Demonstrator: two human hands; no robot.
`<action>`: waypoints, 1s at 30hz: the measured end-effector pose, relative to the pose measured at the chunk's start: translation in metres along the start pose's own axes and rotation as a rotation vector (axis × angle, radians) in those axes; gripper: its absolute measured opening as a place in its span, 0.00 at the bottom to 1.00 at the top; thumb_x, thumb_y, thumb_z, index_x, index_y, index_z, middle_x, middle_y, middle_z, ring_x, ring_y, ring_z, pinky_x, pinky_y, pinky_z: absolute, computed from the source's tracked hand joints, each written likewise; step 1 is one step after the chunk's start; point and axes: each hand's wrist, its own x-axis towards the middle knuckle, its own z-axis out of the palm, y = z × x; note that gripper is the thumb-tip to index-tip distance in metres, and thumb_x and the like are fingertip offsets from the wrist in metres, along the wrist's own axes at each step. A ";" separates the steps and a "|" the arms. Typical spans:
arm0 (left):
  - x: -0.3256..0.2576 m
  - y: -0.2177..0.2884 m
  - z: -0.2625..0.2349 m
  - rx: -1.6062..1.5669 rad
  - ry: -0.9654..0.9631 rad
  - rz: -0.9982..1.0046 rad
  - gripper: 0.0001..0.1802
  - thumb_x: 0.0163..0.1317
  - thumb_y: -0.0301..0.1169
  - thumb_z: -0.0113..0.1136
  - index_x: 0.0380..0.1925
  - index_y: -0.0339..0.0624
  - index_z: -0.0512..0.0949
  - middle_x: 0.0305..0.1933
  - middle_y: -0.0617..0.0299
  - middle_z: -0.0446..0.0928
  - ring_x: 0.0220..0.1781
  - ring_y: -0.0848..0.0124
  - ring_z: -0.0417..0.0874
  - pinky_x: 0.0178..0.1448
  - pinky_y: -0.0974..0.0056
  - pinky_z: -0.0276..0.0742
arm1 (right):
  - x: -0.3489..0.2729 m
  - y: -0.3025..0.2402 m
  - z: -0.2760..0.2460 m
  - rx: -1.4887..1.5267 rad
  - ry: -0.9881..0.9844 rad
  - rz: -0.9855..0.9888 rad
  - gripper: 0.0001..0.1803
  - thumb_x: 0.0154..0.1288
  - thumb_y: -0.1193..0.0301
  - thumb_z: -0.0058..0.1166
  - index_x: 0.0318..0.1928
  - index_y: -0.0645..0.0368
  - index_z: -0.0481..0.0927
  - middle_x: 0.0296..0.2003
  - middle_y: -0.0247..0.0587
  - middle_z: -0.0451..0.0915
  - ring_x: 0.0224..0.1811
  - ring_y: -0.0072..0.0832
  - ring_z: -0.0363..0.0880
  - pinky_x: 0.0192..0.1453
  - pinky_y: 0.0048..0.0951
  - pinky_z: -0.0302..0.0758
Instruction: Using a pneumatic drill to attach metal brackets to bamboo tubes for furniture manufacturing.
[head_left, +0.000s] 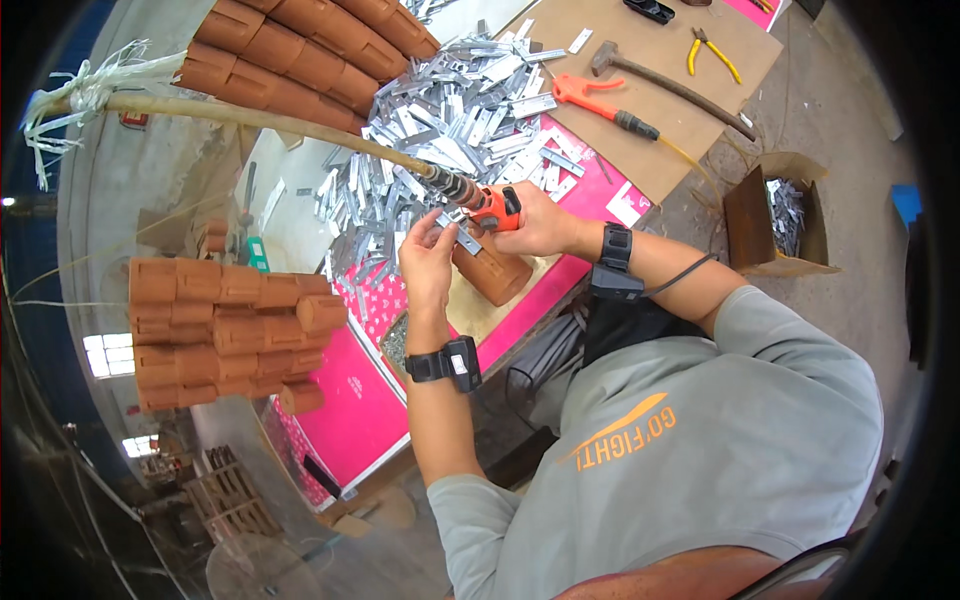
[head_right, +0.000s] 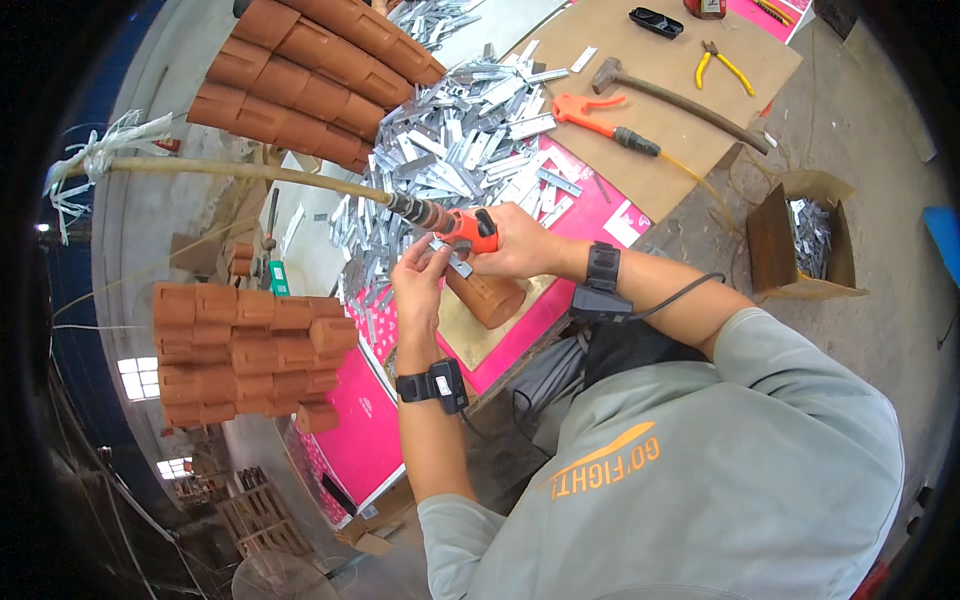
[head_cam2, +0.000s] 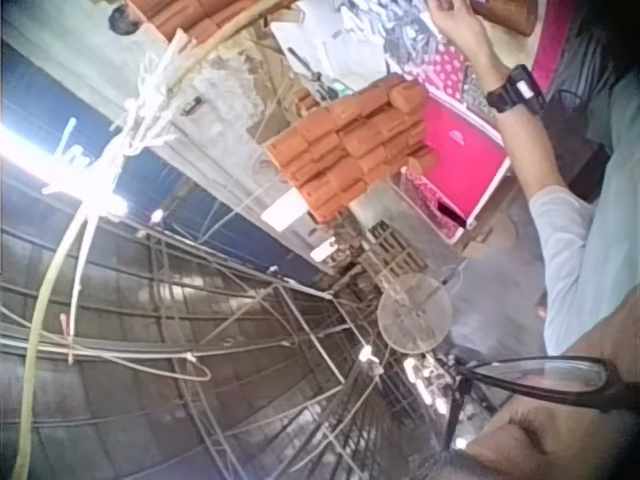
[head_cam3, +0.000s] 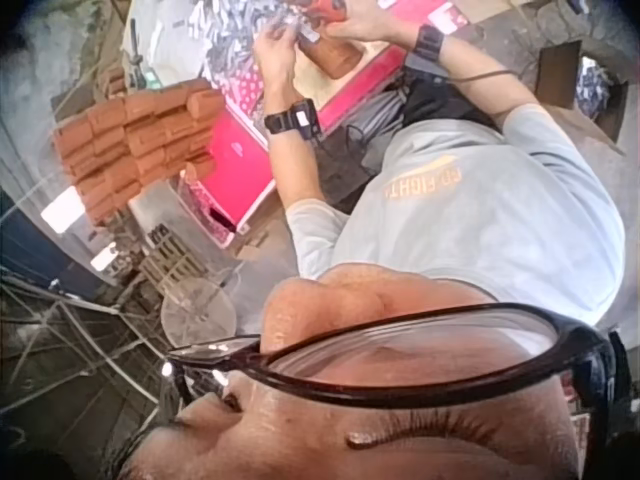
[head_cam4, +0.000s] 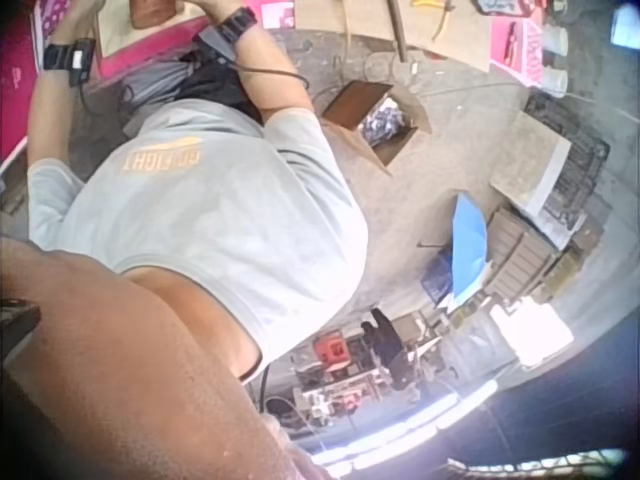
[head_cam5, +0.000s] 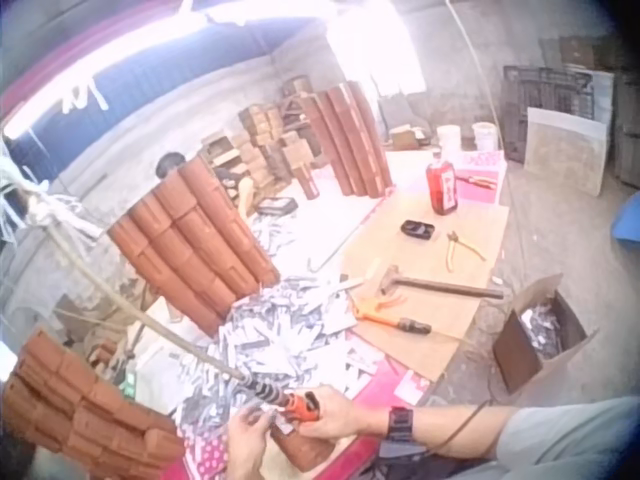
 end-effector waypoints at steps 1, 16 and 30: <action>0.001 0.000 -0.001 -0.001 -0.031 -0.027 0.23 0.64 0.21 0.66 0.59 0.31 0.75 0.38 0.60 0.83 0.37 0.77 0.82 0.39 0.72 0.77 | 0.000 0.000 0.000 -0.009 0.013 0.023 0.16 0.53 0.75 0.63 0.44 0.61 0.80 0.29 0.30 0.80 0.32 0.16 0.73 0.39 0.24 0.74; -0.029 0.005 0.001 0.289 -0.230 -0.039 0.20 0.62 0.22 0.68 0.53 0.33 0.76 0.35 0.66 0.79 0.38 0.79 0.79 0.42 0.73 0.74 | 0.001 -0.010 -0.001 0.021 -0.014 0.048 0.17 0.51 0.77 0.60 0.45 0.62 0.81 0.33 0.31 0.82 0.35 0.16 0.75 0.42 0.23 0.74; -0.078 0.022 0.017 0.752 -0.182 0.252 0.63 0.36 0.40 0.85 0.71 0.34 0.57 0.66 0.41 0.65 0.70 0.47 0.68 0.72 0.49 0.67 | 0.001 0.007 -0.001 -0.001 -0.015 -0.012 0.17 0.52 0.76 0.61 0.46 0.61 0.82 0.28 0.28 0.78 0.29 0.15 0.71 0.35 0.23 0.72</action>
